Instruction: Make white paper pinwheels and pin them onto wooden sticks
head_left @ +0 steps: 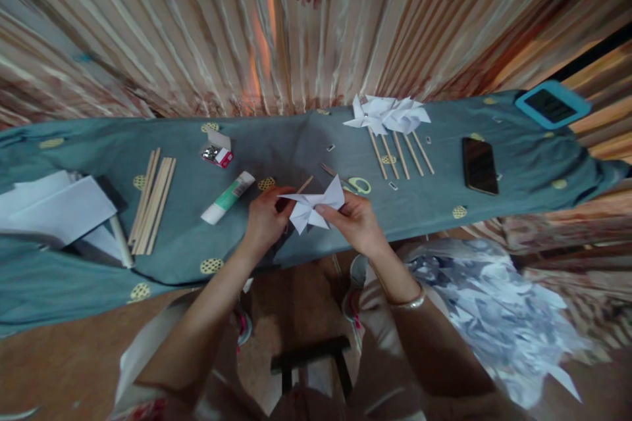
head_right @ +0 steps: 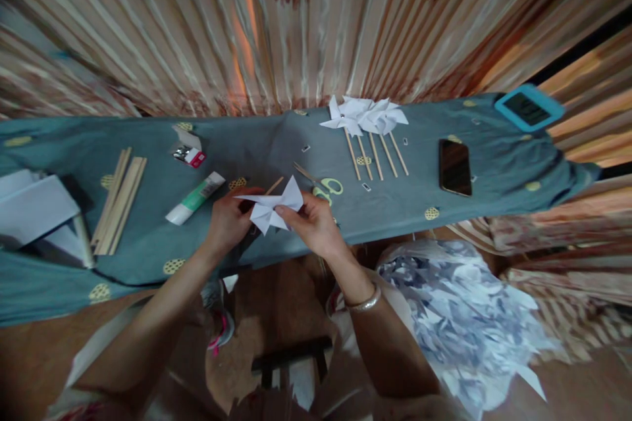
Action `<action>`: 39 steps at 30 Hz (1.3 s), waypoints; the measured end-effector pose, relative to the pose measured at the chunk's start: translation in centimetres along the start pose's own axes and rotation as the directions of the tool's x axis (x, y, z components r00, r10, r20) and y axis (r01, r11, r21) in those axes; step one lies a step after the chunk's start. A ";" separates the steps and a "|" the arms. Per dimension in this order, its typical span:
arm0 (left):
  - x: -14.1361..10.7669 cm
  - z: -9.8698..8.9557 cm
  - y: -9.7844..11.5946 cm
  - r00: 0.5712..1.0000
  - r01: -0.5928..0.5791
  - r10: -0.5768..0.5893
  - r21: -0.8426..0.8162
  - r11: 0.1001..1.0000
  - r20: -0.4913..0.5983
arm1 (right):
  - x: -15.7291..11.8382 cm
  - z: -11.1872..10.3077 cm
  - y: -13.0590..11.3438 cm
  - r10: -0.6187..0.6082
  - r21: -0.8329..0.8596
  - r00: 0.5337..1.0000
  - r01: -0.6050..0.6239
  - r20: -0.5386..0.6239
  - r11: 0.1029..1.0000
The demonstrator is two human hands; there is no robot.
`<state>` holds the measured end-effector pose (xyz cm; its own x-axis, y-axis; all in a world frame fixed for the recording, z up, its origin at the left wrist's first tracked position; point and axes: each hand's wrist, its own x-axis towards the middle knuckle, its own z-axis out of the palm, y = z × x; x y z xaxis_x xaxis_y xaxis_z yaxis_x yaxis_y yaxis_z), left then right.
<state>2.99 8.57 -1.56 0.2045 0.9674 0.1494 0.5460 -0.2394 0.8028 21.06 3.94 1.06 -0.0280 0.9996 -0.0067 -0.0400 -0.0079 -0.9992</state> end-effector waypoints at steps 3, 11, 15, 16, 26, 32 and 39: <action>-0.4 -0.2 1.0 0.994 0.098 -0.108 -0.332 0.938 -0.012 | -0.8 0.3 -0.7 -0.087 -0.109 0.994 0.080 -0.059 0.991; -3.1 -1.0 3.5 0.897 0.441 -0.238 -0.742 0.504 0.372 | -2.7 0.9 -3.3 -0.387 -0.531 0.922 0.313 -0.031 0.788; -4.0 -1.5 3.9 0.876 0.482 -0.230 -0.752 0.449 0.424 | -2.9 0.8 -4.0 -0.520 -0.576 0.854 0.422 -0.006 0.700; -4.1 -1.7 4.0 0.873 0.488 -0.238 -0.750 0.446 0.427 | -2.9 0.8 -4.1 -0.541 -0.584 0.841 0.439 0.000 0.683; -5.2 -2.4 3.2 0.883 0.469 -0.240 -0.720 0.511 0.404 | -3.7 0.7 -4.1 -0.610 -0.613 0.784 0.537 0.110 0.579; -5.6 -2.2 2.2 0.896 0.441 -0.218 -0.713 0.544 0.388 | -3.8 0.6 -4.0 -0.608 -0.608 0.785 0.542 0.121 0.579; -5.3 -2.5 2.8 0.900 0.432 -0.229 -0.692 0.579 0.371 | -3.8 0.6 -4.1 -0.584 -0.589 0.804 0.528 0.113 0.612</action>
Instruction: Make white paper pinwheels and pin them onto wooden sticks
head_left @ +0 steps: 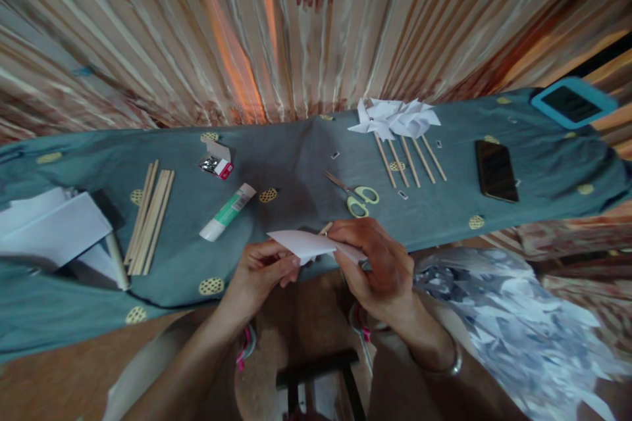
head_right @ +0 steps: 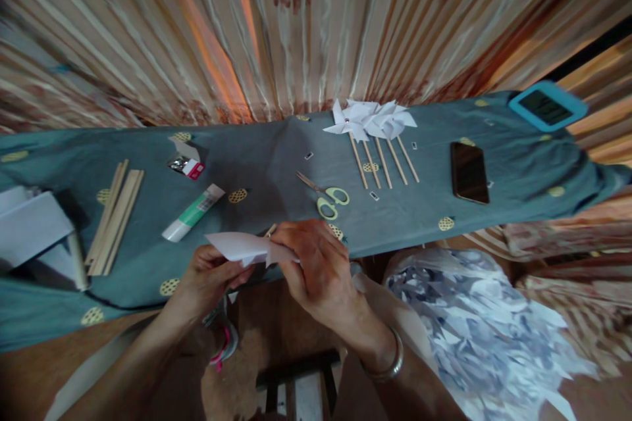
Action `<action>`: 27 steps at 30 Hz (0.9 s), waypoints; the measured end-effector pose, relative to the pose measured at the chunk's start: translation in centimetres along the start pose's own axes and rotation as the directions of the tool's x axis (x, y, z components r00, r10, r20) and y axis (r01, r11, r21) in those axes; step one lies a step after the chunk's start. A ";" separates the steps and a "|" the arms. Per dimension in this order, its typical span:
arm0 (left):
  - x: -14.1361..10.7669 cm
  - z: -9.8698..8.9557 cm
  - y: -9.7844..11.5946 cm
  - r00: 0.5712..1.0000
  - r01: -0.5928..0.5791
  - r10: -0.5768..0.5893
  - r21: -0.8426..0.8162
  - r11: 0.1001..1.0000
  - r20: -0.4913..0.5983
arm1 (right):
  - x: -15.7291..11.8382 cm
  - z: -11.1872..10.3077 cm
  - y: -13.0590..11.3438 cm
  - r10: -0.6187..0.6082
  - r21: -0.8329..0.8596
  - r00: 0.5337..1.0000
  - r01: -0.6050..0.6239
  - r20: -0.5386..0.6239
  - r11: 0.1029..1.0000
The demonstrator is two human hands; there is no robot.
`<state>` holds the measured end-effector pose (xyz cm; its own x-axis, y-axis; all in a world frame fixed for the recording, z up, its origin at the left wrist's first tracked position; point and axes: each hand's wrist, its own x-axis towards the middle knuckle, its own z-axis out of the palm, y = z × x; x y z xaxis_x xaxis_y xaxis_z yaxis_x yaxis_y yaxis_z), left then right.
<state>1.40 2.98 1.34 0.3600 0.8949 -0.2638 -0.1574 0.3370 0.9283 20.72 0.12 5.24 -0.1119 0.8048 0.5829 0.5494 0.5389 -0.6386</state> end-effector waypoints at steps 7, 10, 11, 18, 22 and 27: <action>-0.2 0.5 0.7 0.999 0.012 -0.012 -0.013 1.000 -0.031 | 0.4 -0.1 -0.6 0.139 0.051 0.990 -0.138 -0.008 0.989; -0.1 0.4 0.7 0.999 0.018 -0.018 0.004 1.000 -0.033 | 0.3 -0.2 -0.7 0.138 0.050 0.990 -0.138 -0.004 0.989; -0.1 0.4 0.6 1.000 0.015 -0.015 0.007 1.000 -0.025 | 0.2 -0.2 -0.6 0.131 0.046 0.991 -0.130 -0.006 0.990; -0.1 0.2 0.5 1.000 -0.017 0.017 0.019 1.000 0.015 | 0.0 -0.2 -0.5 0.081 0.051 0.997 -0.080 -0.006 0.995; -0.2 0.2 0.6 1.000 -0.005 0.005 0.018 1.000 0.009 | -0.1 -0.2 -0.5 0.086 0.058 0.996 -0.085 -0.007 0.995; -0.3 0.0 0.3 1.000 0.027 -0.027 0.047 0.999 -0.004 | -0.1 -0.4 -0.5 0.094 0.048 0.996 -0.094 -0.003 0.994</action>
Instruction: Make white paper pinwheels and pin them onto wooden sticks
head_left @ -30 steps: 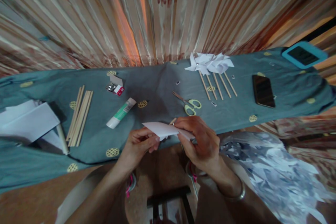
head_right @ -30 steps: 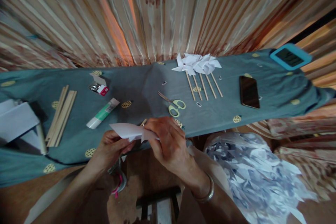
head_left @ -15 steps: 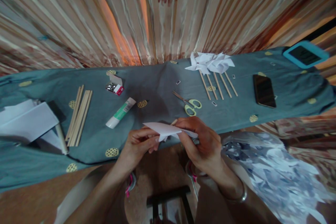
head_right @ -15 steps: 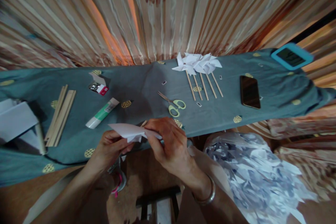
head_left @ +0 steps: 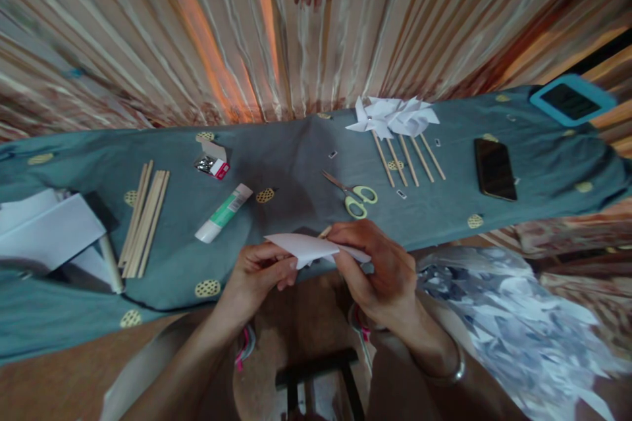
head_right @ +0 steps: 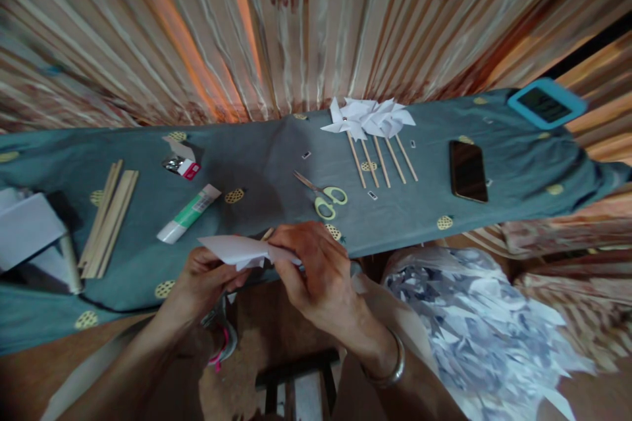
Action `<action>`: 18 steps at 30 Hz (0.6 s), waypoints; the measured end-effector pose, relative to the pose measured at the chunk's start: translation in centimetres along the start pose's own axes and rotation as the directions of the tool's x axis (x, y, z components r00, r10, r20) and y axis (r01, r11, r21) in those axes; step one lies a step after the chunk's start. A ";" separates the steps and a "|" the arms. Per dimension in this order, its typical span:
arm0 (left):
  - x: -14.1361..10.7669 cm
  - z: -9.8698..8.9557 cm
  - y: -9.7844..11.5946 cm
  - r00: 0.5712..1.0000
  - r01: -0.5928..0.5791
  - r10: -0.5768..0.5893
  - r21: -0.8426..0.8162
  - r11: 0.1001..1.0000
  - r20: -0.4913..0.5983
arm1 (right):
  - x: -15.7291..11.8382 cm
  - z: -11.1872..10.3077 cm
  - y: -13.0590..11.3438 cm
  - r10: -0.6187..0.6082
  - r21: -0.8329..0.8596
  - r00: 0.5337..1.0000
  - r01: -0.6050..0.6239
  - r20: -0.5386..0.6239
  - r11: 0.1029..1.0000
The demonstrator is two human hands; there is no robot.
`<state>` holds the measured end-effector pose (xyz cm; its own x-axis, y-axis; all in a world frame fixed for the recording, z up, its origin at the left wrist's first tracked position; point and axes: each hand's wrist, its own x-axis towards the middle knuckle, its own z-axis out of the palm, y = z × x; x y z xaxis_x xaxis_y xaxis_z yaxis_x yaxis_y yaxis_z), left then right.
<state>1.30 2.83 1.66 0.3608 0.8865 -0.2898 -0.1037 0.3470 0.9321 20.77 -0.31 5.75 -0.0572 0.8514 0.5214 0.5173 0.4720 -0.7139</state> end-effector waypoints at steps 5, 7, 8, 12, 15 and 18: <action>0.0 0.3 0.4 1.000 -0.016 0.016 -0.016 1.000 0.005 | 0.1 0.2 -0.1 0.069 0.038 0.998 -0.068 -0.011 0.997; 0.1 0.5 0.9 0.999 -0.035 0.035 -0.028 0.999 0.016 | 0.0 0.4 0.0 0.183 0.087 0.983 -0.180 -0.023 0.980; 0.1 0.6 1.0 0.999 -0.041 0.042 -0.029 0.999 0.020 | 0.0 0.5 0.1 0.246 0.122 0.969 -0.241 -0.023 0.963; 0.1 0.7 1.2 0.999 -0.042 0.043 -0.032 0.999 0.010 | -0.2 0.9 0.6 0.377 0.250 0.926 -0.364 -0.002 0.897; 0.1 0.6 1.0 0.999 -0.049 0.049 -0.052 0.997 -0.003 | -0.1 1.3 1.0 0.411 0.317 0.912 -0.391 0.006 0.864; 0.3 0.7 0.5 0.998 -0.053 0.052 -0.037 0.998 -0.044 | 0.3 2.1 1.9 0.451 0.388 0.892 -0.421 0.015 0.820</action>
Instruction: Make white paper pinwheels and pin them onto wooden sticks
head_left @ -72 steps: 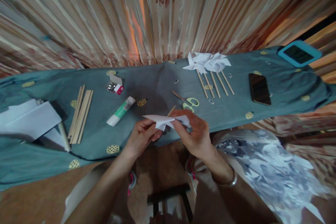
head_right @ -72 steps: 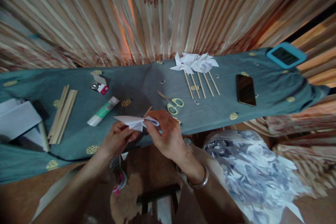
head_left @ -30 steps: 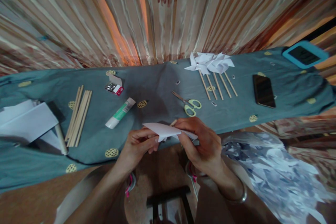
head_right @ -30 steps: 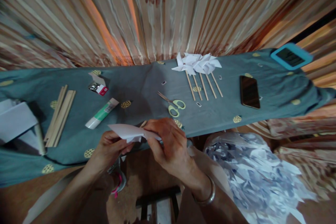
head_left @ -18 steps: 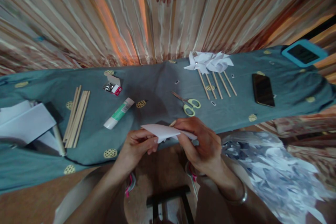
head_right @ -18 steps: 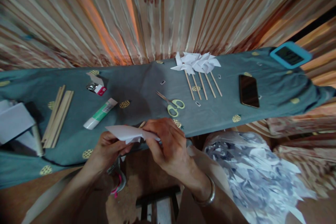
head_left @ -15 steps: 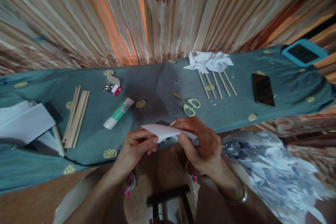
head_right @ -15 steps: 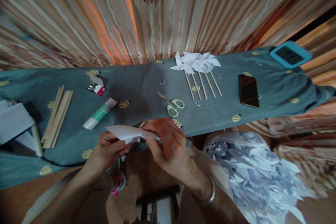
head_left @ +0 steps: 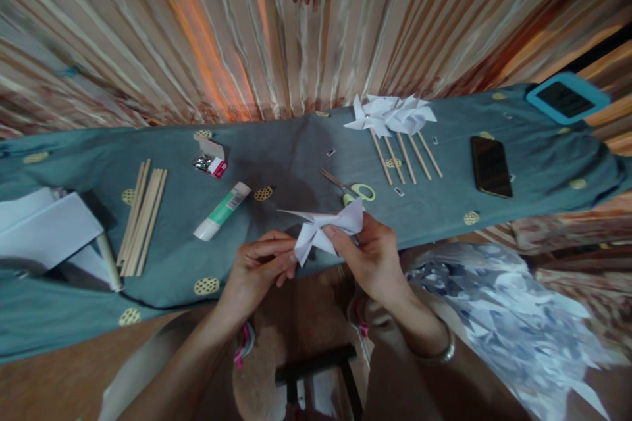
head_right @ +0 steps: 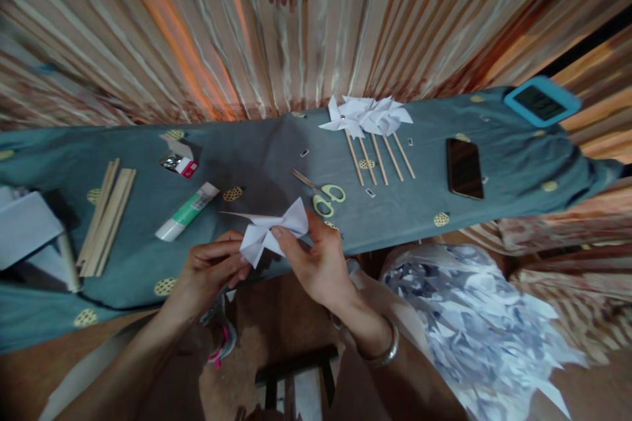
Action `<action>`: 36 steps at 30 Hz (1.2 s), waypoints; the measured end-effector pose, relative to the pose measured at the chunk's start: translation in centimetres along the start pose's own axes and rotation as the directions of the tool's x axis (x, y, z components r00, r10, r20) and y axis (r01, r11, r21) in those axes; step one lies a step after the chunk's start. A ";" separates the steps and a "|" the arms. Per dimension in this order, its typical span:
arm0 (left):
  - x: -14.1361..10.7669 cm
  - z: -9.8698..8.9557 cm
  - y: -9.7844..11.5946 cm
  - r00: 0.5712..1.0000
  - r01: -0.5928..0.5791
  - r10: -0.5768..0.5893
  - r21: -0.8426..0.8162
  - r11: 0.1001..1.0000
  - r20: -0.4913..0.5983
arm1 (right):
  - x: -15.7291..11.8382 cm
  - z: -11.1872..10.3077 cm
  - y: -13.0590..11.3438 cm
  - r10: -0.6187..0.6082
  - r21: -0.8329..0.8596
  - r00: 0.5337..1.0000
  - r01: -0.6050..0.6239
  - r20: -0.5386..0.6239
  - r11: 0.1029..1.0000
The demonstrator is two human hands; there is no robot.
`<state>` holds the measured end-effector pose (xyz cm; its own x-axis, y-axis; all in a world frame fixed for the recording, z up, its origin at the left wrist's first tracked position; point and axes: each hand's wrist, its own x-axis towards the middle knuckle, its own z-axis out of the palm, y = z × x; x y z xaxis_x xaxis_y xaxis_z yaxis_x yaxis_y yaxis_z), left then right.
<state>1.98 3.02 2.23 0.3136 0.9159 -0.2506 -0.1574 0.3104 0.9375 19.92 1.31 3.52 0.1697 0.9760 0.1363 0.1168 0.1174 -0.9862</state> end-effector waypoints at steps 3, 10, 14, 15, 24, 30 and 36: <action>0.2 0.3 -0.5 0.998 0.007 -0.006 0.022 1.000 -0.058 | 1.0 0.4 1.3 0.085 0.052 0.996 -0.086 0.020 0.995; 0.5 0.6 -1.4 0.989 0.025 -0.017 0.050 0.998 -0.147 | 2.1 1.4 3.6 0.291 0.181 0.955 -0.296 0.057 0.938; 0.1 0.6 -1.8 0.985 0.012 -0.008 0.023 1.000 -0.171 | 2.5 2.0 4.2 0.367 0.234 0.927 -0.375 0.077 0.897; 0.0 0.6 -1.9 0.985 0.010 -0.008 0.011 1.000 -0.173 | 2.6 2.0 4.3 0.383 0.245 0.920 -0.392 0.088 0.887; -1.6 0.3 -2.7 0.979 0.040 -0.065 -0.131 0.991 -0.192 | 3.4 1.2 3.5 0.452 0.179 0.840 -0.515 0.300 0.839; -3.6 0.1 -2.3 0.961 0.178 -0.225 -0.262 0.949 -0.163 | 3.5 0.7 2.6 0.452 -0.011 0.781 -0.496 0.430 0.868; -4.9 0.0 -3.3 0.923 0.301 -0.367 -0.376 0.876 -0.116 | 4.2 0.2 2.8 0.441 -0.351 0.702 -0.282 0.559 0.893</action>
<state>1.01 -2.46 0.38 0.2390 0.7607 -0.6035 -0.3957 0.6439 0.6548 20.72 5.81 1.33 -0.3766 0.8393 -0.3922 0.3999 -0.2345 -0.8860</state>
